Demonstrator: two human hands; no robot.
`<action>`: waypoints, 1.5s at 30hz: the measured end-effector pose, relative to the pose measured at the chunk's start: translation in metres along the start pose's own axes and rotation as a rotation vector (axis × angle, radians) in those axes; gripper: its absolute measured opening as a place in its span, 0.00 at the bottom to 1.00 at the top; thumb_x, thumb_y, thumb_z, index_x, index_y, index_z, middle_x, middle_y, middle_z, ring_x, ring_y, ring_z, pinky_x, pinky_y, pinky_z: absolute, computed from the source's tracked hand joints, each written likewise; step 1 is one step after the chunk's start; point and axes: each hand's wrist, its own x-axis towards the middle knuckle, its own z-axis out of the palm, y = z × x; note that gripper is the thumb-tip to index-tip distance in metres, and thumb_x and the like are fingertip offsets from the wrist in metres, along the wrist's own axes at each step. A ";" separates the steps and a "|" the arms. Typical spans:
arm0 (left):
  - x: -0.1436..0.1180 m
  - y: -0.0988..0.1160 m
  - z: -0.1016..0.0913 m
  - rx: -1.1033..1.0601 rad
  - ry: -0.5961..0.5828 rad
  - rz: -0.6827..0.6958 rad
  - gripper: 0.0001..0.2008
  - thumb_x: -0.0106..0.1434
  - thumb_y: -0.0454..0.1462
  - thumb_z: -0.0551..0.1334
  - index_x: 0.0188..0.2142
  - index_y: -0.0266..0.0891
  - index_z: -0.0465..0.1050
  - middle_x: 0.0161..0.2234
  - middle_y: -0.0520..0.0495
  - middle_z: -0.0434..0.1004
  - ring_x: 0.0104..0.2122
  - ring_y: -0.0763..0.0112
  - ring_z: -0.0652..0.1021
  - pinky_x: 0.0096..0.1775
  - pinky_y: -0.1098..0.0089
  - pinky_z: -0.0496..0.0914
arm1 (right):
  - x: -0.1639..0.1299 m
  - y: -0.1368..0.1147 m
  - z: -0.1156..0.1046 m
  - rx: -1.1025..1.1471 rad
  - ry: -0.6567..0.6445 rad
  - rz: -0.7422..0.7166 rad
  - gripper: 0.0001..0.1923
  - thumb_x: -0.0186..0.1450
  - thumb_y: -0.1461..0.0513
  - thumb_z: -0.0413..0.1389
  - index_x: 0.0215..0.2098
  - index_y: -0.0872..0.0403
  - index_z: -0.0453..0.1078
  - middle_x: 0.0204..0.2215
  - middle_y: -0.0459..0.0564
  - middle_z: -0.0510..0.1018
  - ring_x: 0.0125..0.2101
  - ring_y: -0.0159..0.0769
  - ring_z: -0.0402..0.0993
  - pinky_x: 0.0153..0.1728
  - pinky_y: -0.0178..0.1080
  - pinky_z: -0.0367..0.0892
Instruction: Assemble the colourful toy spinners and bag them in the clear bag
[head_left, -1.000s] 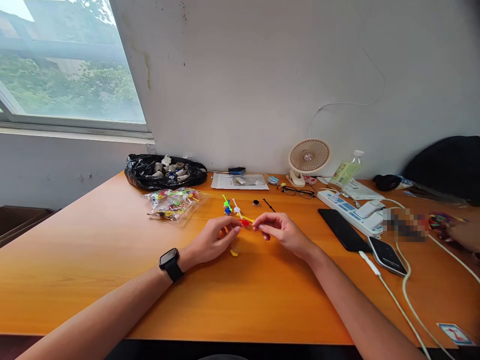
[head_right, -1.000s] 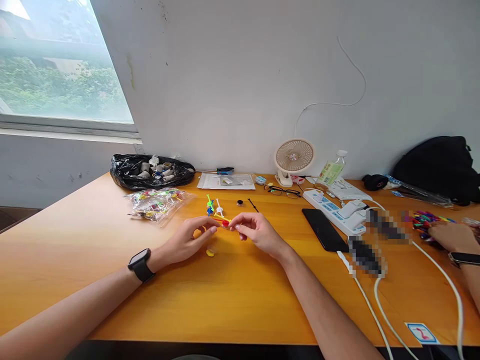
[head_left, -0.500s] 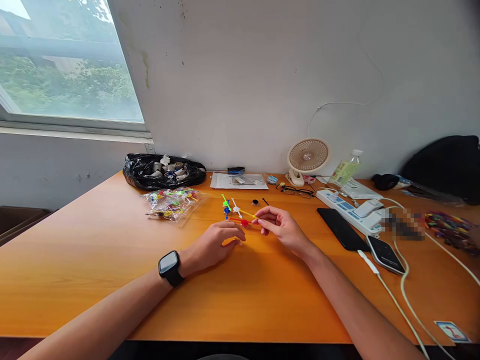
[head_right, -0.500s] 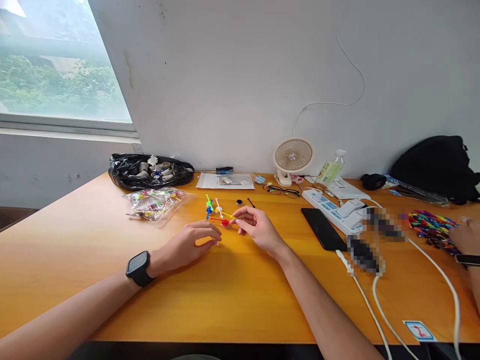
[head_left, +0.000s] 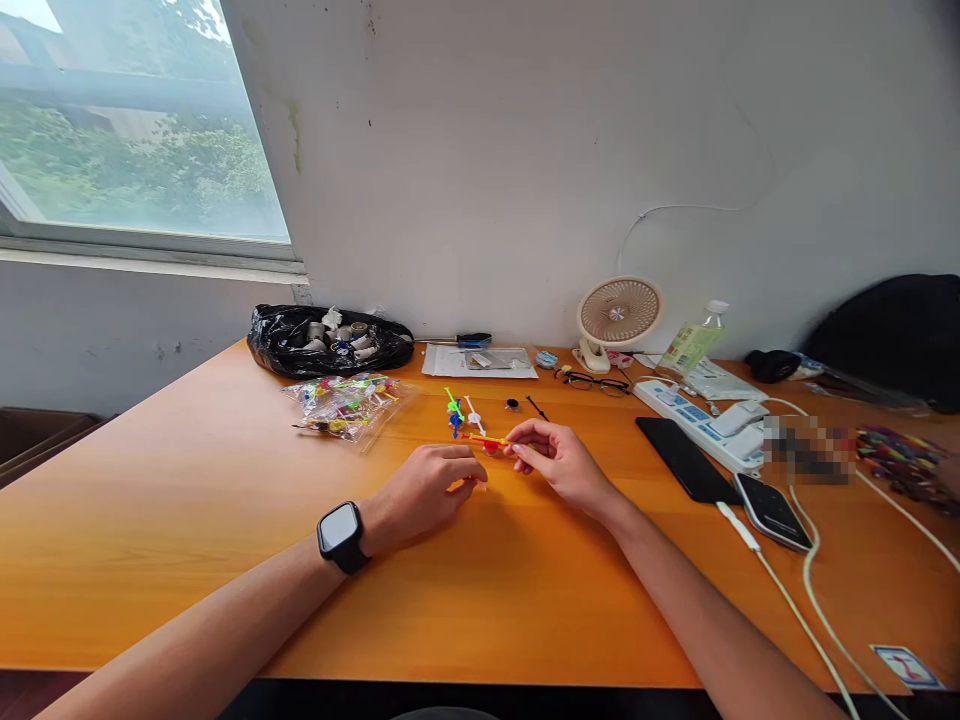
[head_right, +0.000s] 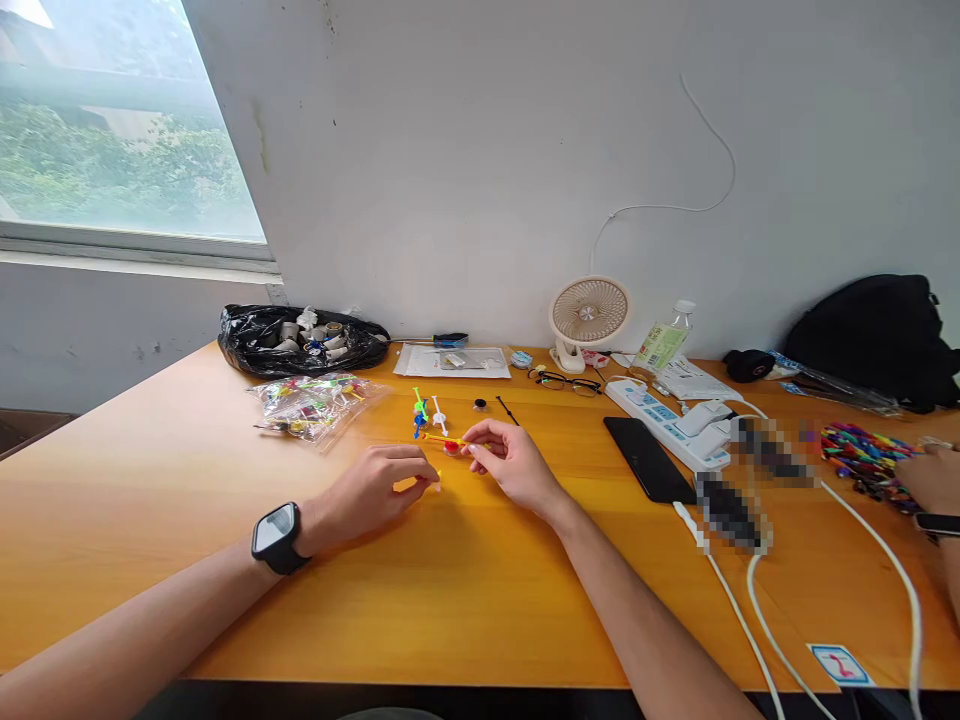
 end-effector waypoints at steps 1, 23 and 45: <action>0.000 -0.001 0.001 0.017 -0.001 -0.005 0.10 0.69 0.28 0.61 0.40 0.41 0.82 0.37 0.48 0.84 0.35 0.69 0.82 0.39 0.70 0.72 | 0.000 0.000 0.000 -0.007 0.000 -0.001 0.14 0.64 0.53 0.65 0.40 0.55 0.75 0.37 0.53 0.83 0.30 0.35 0.78 0.37 0.41 0.75; 0.003 0.002 -0.006 -0.040 -0.086 -0.157 0.08 0.72 0.36 0.61 0.42 0.43 0.81 0.38 0.49 0.84 0.36 0.68 0.80 0.40 0.70 0.72 | -0.014 0.001 0.018 -0.255 -0.153 -0.076 0.05 0.66 0.64 0.57 0.36 0.53 0.77 0.35 0.49 0.82 0.35 0.36 0.76 0.36 0.37 0.70; 0.004 0.008 -0.004 0.117 -0.108 0.016 0.06 0.71 0.36 0.61 0.42 0.43 0.79 0.40 0.46 0.82 0.40 0.63 0.79 0.43 0.65 0.72 | -0.015 -0.006 0.016 -0.341 -0.139 -0.177 0.05 0.63 0.66 0.60 0.32 0.52 0.78 0.33 0.48 0.81 0.33 0.36 0.75 0.35 0.37 0.67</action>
